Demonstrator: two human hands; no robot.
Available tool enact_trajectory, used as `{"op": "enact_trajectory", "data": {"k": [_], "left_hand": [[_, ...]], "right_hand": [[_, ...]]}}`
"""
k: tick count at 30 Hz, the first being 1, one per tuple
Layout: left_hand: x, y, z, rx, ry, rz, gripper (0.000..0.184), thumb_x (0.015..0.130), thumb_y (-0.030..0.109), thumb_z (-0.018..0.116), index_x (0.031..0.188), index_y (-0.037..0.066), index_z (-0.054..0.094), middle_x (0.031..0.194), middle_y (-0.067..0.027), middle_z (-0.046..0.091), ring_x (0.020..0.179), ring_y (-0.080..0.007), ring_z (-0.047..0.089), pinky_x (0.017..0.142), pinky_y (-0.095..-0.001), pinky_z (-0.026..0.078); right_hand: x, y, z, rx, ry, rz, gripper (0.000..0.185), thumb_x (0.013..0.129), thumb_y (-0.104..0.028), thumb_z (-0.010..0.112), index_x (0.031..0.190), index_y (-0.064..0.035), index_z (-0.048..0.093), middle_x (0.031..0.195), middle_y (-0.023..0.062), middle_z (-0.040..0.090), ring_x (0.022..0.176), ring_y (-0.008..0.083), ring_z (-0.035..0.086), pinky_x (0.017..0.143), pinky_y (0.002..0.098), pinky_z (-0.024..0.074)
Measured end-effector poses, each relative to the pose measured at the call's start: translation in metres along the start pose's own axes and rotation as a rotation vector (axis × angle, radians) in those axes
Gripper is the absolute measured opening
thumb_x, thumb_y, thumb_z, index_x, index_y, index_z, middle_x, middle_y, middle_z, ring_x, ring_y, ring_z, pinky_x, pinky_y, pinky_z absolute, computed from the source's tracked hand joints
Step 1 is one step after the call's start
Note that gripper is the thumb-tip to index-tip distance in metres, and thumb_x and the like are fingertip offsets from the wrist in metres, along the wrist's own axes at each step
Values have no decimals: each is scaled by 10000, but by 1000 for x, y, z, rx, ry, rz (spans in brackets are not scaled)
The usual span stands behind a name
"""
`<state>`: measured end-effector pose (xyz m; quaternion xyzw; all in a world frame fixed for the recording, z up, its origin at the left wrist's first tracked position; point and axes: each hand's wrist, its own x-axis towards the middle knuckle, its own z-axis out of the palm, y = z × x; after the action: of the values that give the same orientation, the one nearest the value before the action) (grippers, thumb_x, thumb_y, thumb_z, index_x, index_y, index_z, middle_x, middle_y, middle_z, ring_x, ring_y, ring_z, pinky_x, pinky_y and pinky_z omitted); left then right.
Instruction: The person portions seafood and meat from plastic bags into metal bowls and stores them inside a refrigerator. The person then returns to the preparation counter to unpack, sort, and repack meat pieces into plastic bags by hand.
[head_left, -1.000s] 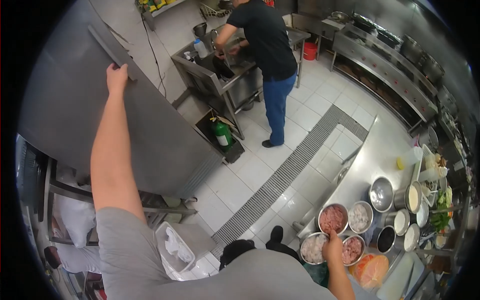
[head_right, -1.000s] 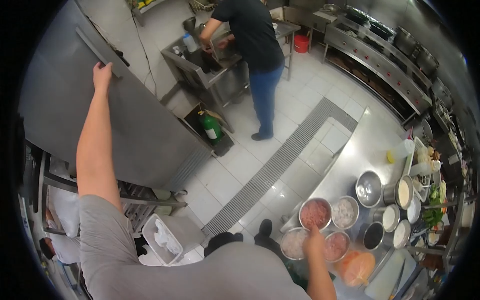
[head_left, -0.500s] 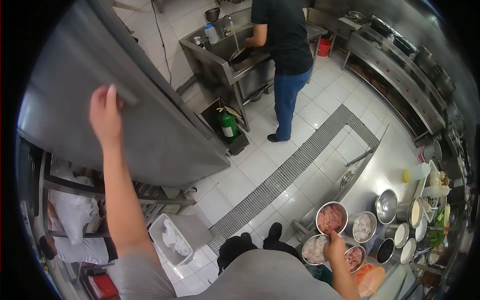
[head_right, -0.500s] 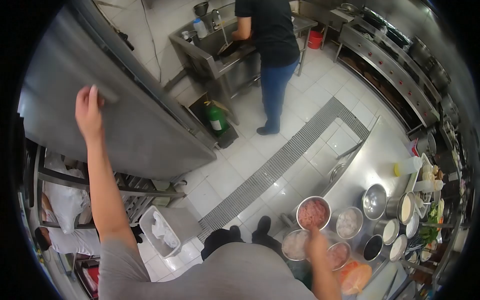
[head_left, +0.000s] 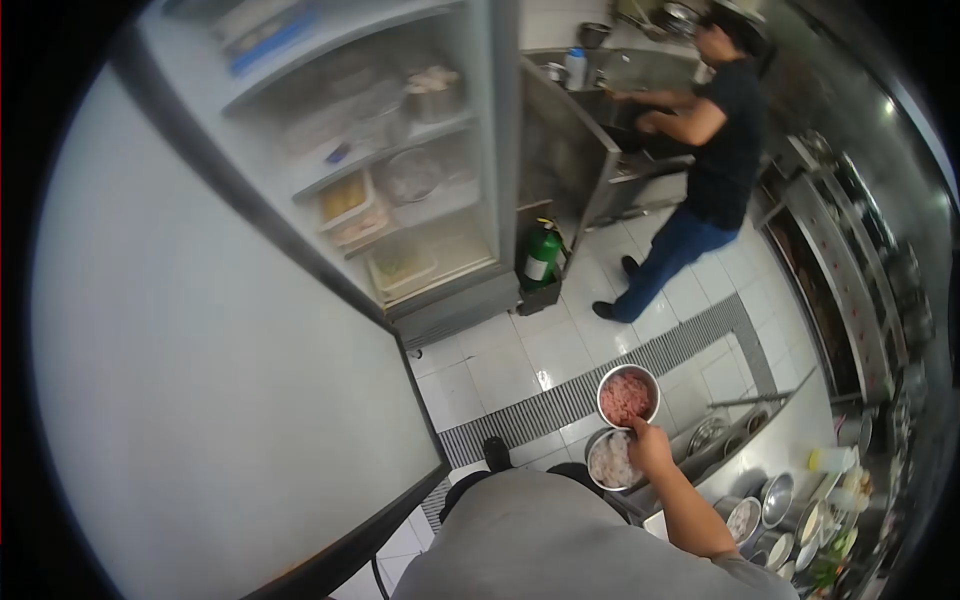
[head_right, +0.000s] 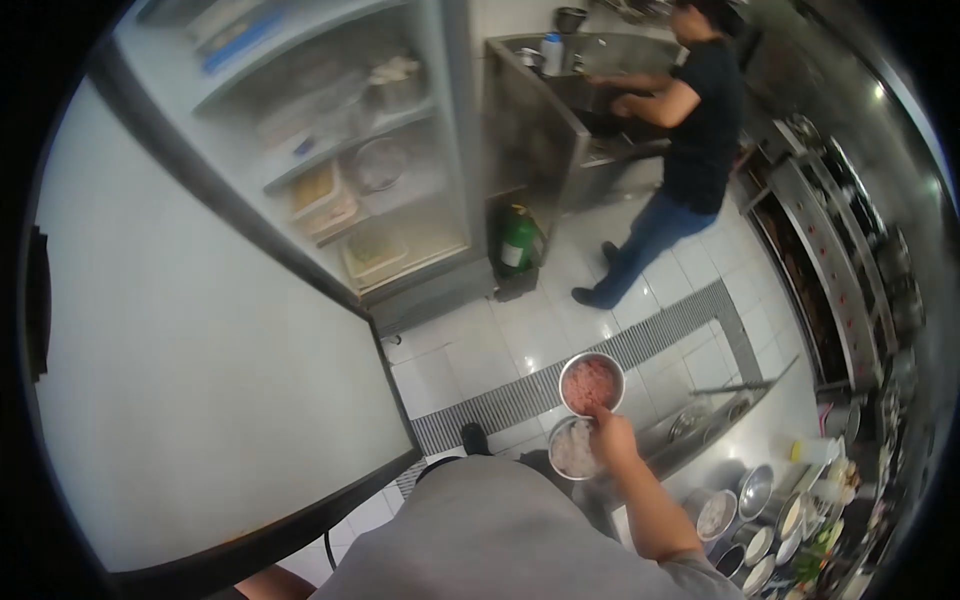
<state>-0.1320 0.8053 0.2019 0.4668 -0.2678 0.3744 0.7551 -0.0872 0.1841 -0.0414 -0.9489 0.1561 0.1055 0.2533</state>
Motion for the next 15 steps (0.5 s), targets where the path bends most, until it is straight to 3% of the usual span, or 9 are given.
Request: {"op": "enact_trajectory", "data": {"k": [8, 15], "left_hand": [[-57, 66, -101, 364, 481, 109, 310, 1024, 212, 547, 1216, -28, 588, 1162, -153, 664, 1082, -263, 646, 942, -396, 526], [-188, 54, -140, 693, 1077, -116, 297, 1022, 229, 556, 1184, -14, 606, 1133, -141, 671, 1050, -252, 655, 908, -377, 541]], "right_hand": [[172, -99, 55, -3, -32, -362, 316, 834, -32, 579, 1099, -87, 740, 954, 267, 708, 924, 446, 691, 826, 497, 548], [327, -199, 114, -11, -190, -600, 321, 826, -46, 586, 1103, -98, 740, 1003, 255, 711, 970, 457, 678, 874, 498, 535]]}}
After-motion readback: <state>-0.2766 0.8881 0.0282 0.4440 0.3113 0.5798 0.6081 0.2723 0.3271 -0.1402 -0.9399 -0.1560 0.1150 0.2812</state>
